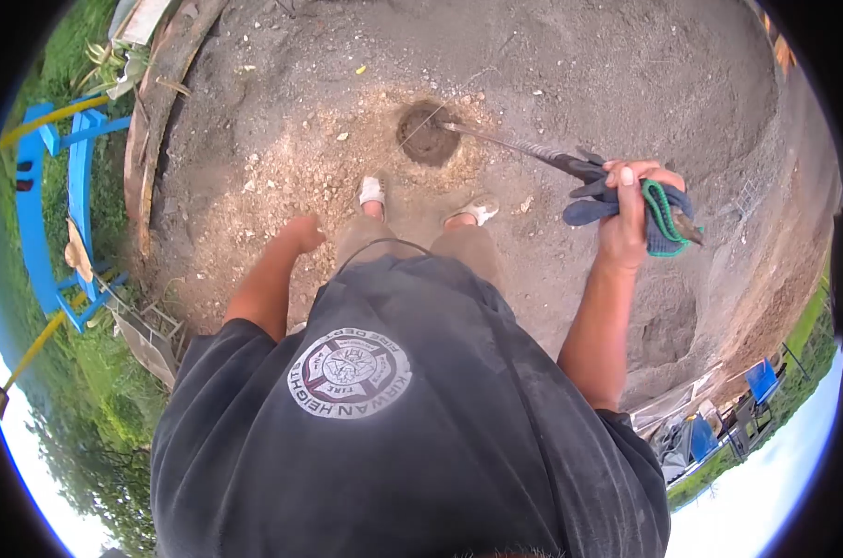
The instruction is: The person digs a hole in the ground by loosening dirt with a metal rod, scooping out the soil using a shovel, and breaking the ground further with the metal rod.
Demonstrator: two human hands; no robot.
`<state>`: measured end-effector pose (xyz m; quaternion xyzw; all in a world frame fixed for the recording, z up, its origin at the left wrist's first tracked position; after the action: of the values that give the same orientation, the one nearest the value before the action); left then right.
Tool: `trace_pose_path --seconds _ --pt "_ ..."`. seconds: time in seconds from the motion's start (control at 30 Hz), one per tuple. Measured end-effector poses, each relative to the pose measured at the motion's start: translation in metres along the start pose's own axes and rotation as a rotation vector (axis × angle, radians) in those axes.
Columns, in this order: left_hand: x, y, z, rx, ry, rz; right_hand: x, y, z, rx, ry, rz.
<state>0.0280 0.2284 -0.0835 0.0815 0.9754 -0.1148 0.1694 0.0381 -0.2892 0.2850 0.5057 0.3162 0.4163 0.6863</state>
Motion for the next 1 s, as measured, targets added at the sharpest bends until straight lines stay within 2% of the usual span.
trace_pose_path --seconds 0.03,0.1,0.23,0.3,0.33,0.43,0.53,0.67,0.73,0.8,0.83,0.87,0.93,1.0 --pt "-0.020 -0.034 0.000 0.053 -0.047 0.012 0.024 0.001 -0.021 -0.027 -0.018 -0.016" --pt "-0.045 -0.123 -0.006 0.214 -0.094 -0.013 0.069 0.023 -0.059 -0.128 0.205 -0.089" --pt "-0.111 -0.289 -0.028 0.852 -0.512 -0.166 0.082 0.046 -0.117 -0.174 0.381 -0.097" --pt "-0.093 -0.344 -0.017 1.090 -0.196 0.078 0.081 0.054 -0.133 -0.106 0.343 -0.129" --pt "-0.092 -0.359 -0.014 1.197 -0.038 0.221 0.082 0.057 -0.135 -0.079 0.301 -0.143" --pt "-0.080 -0.361 -0.010 1.088 0.246 0.460 0.093 0.063 -0.161 0.012 0.137 -0.160" --pt "-0.064 -0.353 -0.029 1.185 0.326 0.385 0.098 0.068 -0.197 0.060 0.001 -0.141" --pt "-0.034 -0.355 -0.022 1.199 0.216 0.509 0.097 0.076 -0.229 0.100 -0.186 -0.145" --pt "-0.045 -0.362 -0.060 1.204 0.216 0.543 0.091 0.106 -0.224 0.024 -0.300 -0.077" --pt "-0.062 -0.395 -0.128 1.371 0.043 0.467 0.068 0.178 -0.206 -0.108 -0.399 -0.024" --pt "-0.073 -0.415 -0.169 1.401 0.025 0.438 0.049 0.217 -0.203 -0.135 -0.339 -0.020" --pt "-0.079 -0.433 -0.210 1.440 -0.003 0.404 0.032 0.258 -0.205 -0.229 -0.431 0.045" --pt "-0.088 -0.456 -0.283 1.770 -0.212 0.178 0.007 0.341 -0.210 -0.361 -0.411 0.043" --pt "-0.100 -0.464 -0.346 1.976 -0.357 0.086 -0.002 0.398 -0.206 -0.419 -0.351 -0.008"
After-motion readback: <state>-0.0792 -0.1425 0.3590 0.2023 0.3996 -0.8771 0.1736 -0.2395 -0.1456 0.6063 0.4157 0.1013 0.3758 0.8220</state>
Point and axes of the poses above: each hand's wrist, its own z-axis towards the middle knuckle, its own x-axis out of the palm, y = z × x, the point moved 7 cm from there along z, towards the middle knuckle, and after that the axes turned 5 degrees about y, right-handed, at the moved point
